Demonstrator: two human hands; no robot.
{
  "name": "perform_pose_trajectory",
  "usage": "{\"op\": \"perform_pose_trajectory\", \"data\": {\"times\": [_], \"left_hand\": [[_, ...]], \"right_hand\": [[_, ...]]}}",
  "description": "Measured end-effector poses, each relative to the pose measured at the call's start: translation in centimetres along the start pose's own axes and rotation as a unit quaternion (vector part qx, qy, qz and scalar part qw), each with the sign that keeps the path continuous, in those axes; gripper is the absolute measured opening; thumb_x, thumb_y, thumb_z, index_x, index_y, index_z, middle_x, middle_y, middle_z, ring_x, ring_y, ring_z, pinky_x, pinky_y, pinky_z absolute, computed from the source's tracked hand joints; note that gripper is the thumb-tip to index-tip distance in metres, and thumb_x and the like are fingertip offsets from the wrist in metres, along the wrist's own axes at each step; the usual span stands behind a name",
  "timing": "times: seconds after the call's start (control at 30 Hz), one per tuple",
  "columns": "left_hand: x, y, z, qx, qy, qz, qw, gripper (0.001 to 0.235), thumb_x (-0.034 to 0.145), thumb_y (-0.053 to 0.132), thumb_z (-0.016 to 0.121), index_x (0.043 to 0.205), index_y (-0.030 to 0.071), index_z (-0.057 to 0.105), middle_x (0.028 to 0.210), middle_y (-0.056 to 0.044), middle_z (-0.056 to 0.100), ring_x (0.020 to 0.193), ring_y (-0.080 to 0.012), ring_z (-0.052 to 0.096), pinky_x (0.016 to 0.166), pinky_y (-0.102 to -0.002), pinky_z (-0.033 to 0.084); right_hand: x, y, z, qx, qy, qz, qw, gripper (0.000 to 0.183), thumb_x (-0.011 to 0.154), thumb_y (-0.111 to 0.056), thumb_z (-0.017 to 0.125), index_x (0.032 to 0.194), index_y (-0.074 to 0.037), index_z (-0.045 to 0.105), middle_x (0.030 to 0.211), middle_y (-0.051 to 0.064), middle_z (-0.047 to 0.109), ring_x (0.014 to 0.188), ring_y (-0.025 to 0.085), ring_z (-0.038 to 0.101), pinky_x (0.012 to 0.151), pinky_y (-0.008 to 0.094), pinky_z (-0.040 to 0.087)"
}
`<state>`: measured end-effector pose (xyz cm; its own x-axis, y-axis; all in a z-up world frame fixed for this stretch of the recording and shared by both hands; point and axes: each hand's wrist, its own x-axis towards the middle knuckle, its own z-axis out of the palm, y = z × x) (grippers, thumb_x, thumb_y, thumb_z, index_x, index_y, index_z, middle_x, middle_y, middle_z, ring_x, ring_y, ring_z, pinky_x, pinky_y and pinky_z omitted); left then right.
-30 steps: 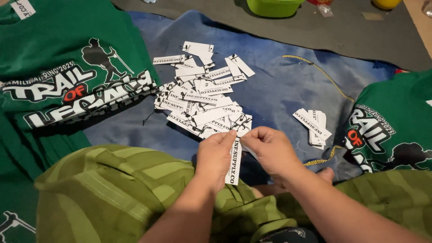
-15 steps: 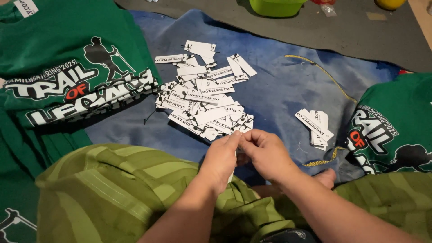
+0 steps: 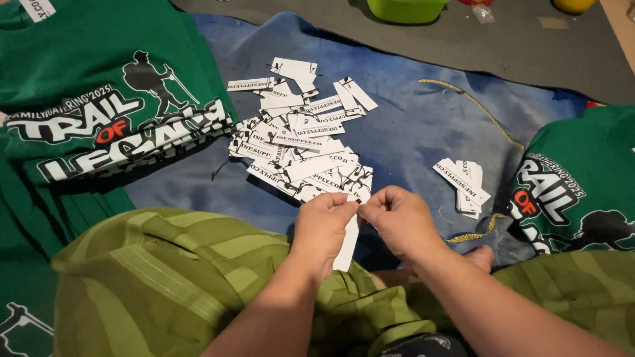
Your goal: The person sits on the floor and repeatedly picks up small white tags from a pile, threads a black string through the hole in each tag, and places the finished tag into a separate pile. Green t-shirts are visible nearby.
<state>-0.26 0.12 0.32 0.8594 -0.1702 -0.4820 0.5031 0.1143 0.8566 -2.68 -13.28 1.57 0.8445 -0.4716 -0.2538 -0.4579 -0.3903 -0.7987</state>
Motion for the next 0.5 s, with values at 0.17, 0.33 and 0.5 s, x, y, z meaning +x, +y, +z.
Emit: {"op": "perform_pose_trajectory", "data": {"times": [0.17,0.33,0.5], "left_hand": [[1.2,-0.9,-0.3,-0.019,0.012,-0.01,1.0,0.032,0.083,0.016,0.075,0.113,0.004,0.076,0.089,-0.006,0.076,0.084,-0.0143,0.061,0.074,-0.031,0.048],[0.5,-0.1,-0.4,-0.03,0.025,-0.004,0.999,0.031,0.086,0.016,0.072,0.115,0.005,0.076,0.09,-0.005,0.074,0.086,-0.0135,0.059,0.075,-0.029,0.047],[-1.4,1.8,-0.1,-0.08,0.011,-0.016,0.997,0.032,0.091,0.016,0.07,0.121,0.003,0.074,0.095,-0.007,0.075,0.092,-0.0142,0.062,0.083,-0.029,0.051]], "right_hand": [[-0.5,0.0,-0.1,0.005,-0.021,-0.019,1.0,0.005,0.073,-0.011,0.079,0.074,-0.006,0.078,0.055,0.004,0.059,0.057,0.014,0.053,0.054,0.026,0.041],[-0.9,-0.7,-0.2,0.0,-0.027,-0.034,0.999,0.003,0.076,-0.01,0.078,0.076,-0.007,0.078,0.055,0.003,0.06,0.057,0.015,0.055,0.054,0.026,0.044],[-1.2,-1.9,-0.7,0.009,-0.018,-0.038,0.999,0.008,0.084,-0.011,0.075,0.082,-0.006,0.081,0.054,0.002,0.06,0.053,0.011,0.049,0.051,0.024,0.039]]}}
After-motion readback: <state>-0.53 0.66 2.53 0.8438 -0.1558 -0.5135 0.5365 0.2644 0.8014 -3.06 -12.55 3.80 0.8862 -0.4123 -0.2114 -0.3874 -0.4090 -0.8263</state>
